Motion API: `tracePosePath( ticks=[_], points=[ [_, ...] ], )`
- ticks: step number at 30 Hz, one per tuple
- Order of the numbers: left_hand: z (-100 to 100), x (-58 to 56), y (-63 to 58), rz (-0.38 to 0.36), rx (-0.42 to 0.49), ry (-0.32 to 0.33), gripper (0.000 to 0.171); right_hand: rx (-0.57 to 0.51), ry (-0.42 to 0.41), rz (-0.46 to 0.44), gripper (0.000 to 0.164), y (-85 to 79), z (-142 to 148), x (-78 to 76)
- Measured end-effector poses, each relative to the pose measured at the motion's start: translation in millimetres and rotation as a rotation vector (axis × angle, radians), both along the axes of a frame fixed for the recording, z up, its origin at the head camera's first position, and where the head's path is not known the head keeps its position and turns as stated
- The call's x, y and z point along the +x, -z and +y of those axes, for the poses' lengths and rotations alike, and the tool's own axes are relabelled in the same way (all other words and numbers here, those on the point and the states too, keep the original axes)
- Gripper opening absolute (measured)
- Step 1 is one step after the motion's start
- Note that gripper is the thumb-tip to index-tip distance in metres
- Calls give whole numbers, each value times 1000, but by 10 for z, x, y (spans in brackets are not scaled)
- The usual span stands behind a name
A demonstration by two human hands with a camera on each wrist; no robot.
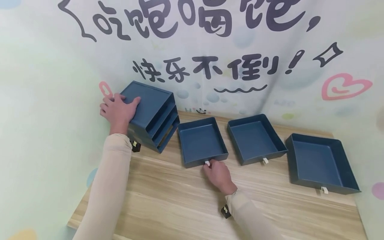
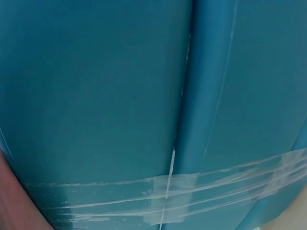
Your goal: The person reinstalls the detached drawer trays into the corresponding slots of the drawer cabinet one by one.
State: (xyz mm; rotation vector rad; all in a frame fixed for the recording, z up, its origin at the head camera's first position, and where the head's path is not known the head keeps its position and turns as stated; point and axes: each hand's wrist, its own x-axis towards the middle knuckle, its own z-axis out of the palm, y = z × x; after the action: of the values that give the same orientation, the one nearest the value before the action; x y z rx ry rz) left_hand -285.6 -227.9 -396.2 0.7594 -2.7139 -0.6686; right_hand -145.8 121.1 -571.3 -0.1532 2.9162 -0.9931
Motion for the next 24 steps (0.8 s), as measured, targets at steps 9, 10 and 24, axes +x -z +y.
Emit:
tracePosePath(
  ticks=[9,10,24],
  points=[
    [-9,7,-12,-3,0,2,74,-51,28,-4,41,36,2,18],
    [-15,12,-15,-7,0,1,75,-58,26,-4,39,42,0,18],
    [-44,15,-28,-1,14,7,78,-147,55,133,29,69,65,9]
  ],
)
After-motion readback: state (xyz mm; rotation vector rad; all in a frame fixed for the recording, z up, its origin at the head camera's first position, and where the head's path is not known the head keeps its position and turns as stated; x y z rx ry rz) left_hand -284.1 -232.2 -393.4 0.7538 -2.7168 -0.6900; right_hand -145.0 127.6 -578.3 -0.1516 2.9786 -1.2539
